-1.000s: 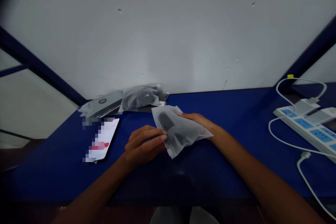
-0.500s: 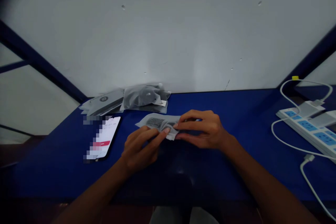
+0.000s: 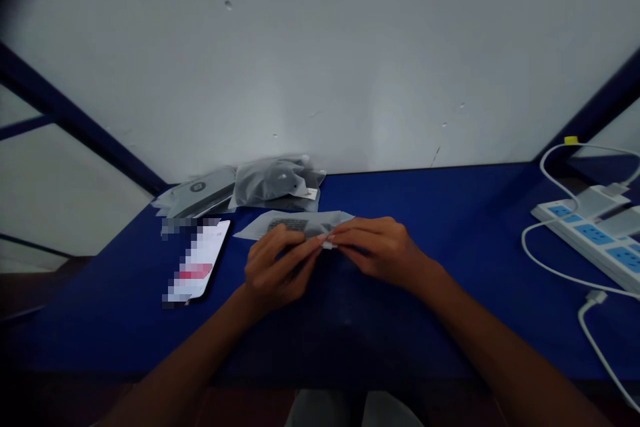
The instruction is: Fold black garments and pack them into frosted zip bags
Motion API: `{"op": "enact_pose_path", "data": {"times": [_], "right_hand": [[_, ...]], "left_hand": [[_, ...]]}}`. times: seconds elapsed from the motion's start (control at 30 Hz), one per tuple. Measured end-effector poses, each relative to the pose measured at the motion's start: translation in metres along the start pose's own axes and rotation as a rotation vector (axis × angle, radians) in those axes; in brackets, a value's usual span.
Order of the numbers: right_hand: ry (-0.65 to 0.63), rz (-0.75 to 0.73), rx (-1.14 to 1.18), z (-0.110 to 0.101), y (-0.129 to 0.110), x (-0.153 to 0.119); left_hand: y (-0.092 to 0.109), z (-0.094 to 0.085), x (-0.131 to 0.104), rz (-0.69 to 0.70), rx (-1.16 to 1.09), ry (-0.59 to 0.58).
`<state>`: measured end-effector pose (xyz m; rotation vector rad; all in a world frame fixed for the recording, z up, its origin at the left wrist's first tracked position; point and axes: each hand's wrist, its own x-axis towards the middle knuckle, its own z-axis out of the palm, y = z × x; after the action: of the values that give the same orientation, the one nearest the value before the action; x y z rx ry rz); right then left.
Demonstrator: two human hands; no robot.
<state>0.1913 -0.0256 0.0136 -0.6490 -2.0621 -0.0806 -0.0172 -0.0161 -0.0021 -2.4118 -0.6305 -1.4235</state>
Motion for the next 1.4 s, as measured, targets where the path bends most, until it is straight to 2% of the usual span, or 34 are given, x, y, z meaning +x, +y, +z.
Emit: {"op": "enact_pose_path", "data": {"times": [0.17,0.23,0.33,0.47,0.67,0.83,1.07,1.33,1.4], "right_hand": [[0.027,0.068,0.068,0.007,0.002,-0.003],[0.005,0.077,0.097,0.008,0.000,-0.003],[-0.058,0.091,0.149,0.005,0.003,-0.001],[-0.113,0.227,0.174,-0.011,0.027,-0.003],[0.012,0.427,0.087,-0.043,0.077,-0.021],[-0.009,0.495,0.062,-0.047,0.087,-0.028],[0.032,0.438,0.090,-0.041,0.078,-0.023],[-0.118,0.291,0.034,-0.035,0.058,-0.012],[-0.089,0.184,-0.055,-0.036,0.049,-0.007]], "left_hand": [[-0.004,0.004,-0.002,0.048,0.020,0.006],[-0.004,0.006,-0.002,0.075,0.036,0.014],[-0.003,0.008,-0.001,0.123,0.076,-0.034],[-0.017,0.000,0.002,0.091,0.156,-0.127],[-0.055,-0.022,0.004,-0.003,0.251,-0.152],[-0.058,-0.022,0.001,-0.062,0.160,-0.207],[-0.053,-0.017,-0.002,-0.102,0.021,-0.173],[-0.041,-0.008,-0.004,-0.098,0.007,-0.165],[-0.041,-0.008,-0.004,-0.118,0.026,-0.149]]}}
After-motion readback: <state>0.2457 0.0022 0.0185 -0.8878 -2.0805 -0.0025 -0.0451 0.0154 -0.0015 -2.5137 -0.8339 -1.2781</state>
